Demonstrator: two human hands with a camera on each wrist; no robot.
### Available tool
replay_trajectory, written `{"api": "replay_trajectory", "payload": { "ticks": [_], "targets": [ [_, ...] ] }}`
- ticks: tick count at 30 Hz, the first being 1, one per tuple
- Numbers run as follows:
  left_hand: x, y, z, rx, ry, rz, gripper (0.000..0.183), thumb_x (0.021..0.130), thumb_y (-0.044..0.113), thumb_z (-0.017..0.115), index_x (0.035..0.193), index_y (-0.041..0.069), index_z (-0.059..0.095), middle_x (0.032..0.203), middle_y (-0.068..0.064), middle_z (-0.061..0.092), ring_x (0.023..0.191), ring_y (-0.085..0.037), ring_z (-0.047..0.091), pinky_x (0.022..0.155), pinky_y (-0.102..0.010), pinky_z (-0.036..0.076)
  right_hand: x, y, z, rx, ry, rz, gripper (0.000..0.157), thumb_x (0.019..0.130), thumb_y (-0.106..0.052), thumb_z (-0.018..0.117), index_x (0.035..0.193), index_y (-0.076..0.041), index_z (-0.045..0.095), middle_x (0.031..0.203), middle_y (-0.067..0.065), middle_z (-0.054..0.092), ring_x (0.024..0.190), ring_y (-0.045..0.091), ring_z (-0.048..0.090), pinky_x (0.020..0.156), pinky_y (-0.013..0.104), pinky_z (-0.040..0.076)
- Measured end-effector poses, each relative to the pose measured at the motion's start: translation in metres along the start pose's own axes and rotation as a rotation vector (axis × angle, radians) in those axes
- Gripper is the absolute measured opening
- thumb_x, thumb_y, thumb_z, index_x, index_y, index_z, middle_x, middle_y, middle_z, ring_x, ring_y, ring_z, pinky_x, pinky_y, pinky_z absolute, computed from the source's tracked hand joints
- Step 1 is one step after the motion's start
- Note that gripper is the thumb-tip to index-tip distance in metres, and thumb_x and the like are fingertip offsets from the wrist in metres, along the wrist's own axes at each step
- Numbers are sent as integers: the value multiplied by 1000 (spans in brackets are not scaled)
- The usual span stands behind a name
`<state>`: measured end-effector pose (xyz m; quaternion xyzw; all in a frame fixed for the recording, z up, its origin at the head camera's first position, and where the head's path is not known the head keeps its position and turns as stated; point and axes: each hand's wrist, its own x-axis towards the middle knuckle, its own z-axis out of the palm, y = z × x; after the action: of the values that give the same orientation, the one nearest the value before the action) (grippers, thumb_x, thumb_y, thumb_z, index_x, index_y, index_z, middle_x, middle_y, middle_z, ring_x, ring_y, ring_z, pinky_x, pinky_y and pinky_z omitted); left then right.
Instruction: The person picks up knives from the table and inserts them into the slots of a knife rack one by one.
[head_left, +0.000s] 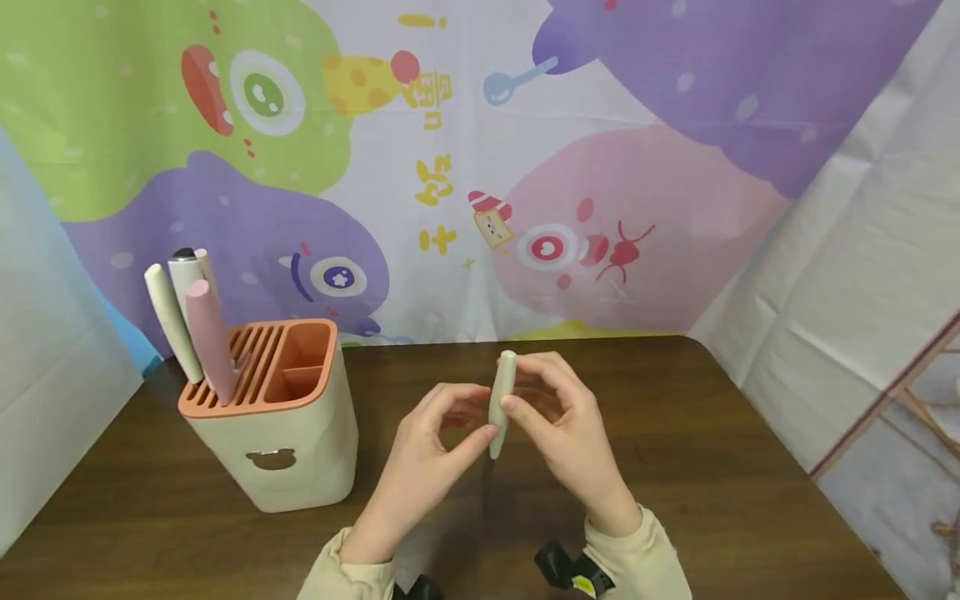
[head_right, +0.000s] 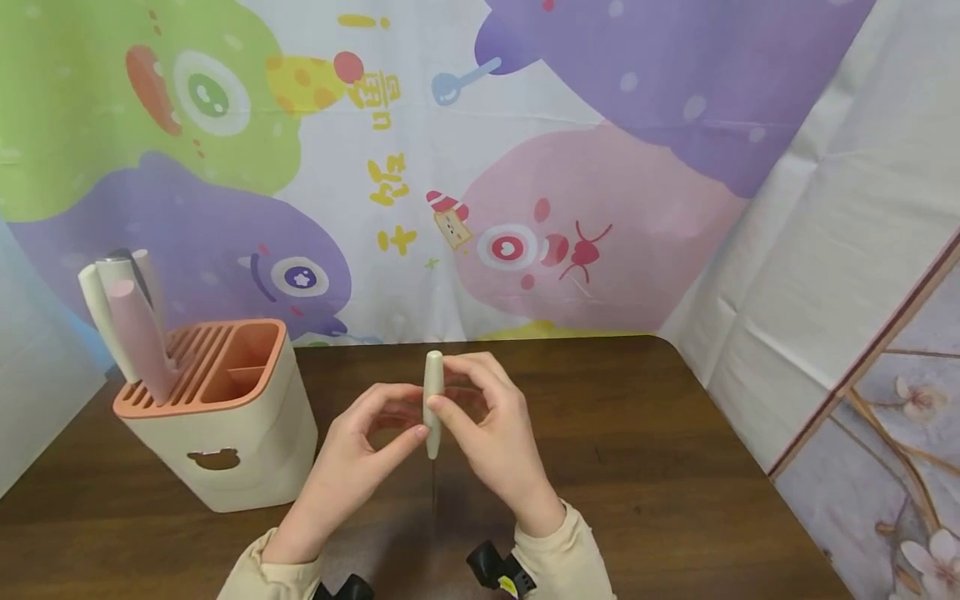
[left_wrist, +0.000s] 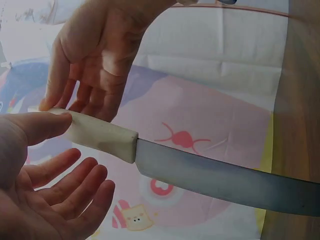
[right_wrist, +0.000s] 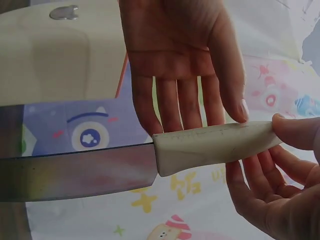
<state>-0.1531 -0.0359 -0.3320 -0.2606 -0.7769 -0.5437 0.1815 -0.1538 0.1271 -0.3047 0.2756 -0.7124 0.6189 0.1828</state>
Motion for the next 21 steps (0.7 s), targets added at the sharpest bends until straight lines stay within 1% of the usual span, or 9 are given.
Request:
{"api": "replay_trajectory", "payload": {
  "ticks": [4,7,10,13,17,21],
  "targets": [
    [-1,2,2,0,-27,-12,31,80,23,70,109,19,59,100,6,61,85,-8,60,75,-29,51,-1,-1,3,-26,-22,-6,31,80,-1,65,111,-2,60,105,6,55,94,17,57,81,31,51],
    [-1,3,2,13,-30,-31,32,78,21,72,108,20,60,96,7,61,81,-7,60,71,-27,51,-3,0,6,-40,-26,-13,30,80,-1,66,110,-3,61,103,6,56,92,17,56,81,31,50],
    [-1,4,0,27,-27,-42,32,77,20,72,107,20,60,94,7,61,80,-6,59,71,-27,51,-4,0,8,-40,-20,-20,31,80,0,66,110,-3,61,103,7,56,91,16,56,81,31,50],
    [-1,4,0,28,-18,-16,31,77,19,72,107,19,61,93,6,62,79,-6,60,72,-29,52,-5,-1,8,-29,-15,-9,31,79,-1,67,110,-3,61,104,6,56,92,17,57,82,31,50],
    [-1,6,0,29,4,32,31,77,18,73,106,18,62,92,7,62,78,-6,60,70,-26,52,-5,-4,7,-2,-7,27,32,79,-4,67,111,-4,59,105,5,57,95,17,57,83,32,50],
    [-3,8,-3,44,24,46,32,76,16,74,105,18,62,91,9,61,76,-5,60,68,-25,52,-5,-5,8,7,-13,45,31,81,-6,66,111,-4,59,103,5,58,95,17,58,82,32,49]
  ]
}}
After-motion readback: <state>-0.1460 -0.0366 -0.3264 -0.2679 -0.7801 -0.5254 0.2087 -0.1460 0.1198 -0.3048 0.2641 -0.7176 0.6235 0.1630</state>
